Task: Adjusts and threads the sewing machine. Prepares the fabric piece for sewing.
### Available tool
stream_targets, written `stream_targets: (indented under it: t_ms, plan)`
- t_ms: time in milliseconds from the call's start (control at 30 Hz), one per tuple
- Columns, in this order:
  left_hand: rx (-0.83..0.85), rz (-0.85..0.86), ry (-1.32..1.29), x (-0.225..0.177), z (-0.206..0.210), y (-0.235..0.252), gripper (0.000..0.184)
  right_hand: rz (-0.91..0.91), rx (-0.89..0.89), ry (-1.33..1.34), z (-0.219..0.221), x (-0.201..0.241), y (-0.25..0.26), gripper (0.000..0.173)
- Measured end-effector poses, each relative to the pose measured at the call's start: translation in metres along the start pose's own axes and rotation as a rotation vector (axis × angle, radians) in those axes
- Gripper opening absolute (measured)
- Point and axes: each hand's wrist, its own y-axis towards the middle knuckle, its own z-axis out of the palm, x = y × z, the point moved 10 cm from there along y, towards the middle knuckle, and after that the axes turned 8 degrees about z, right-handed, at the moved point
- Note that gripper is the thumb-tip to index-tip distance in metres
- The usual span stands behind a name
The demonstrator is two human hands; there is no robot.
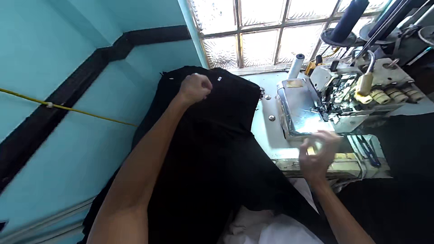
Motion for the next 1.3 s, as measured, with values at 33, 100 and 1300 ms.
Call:
stream_targets:
  t_ms: [33, 100, 1300]
  plan:
    - [0.002, 0.002, 0.026, 0.007, 0.006, -0.007, 0.021, -0.051, 0.105, 0.036, 0.016, 0.013, -0.013, 0.022]
    - [0.038, 0.025, 0.072, 0.011, 0.025, -0.013, 0.022, -0.032, 0.372, 0.066, 0.058, 0.025, -0.029, 0.024]
    - [0.027, 0.291, -0.349, -0.179, 0.056, 0.025, 0.02, 0.62, 0.538, 0.482, 0.018, -0.049, 0.001, 0.035]
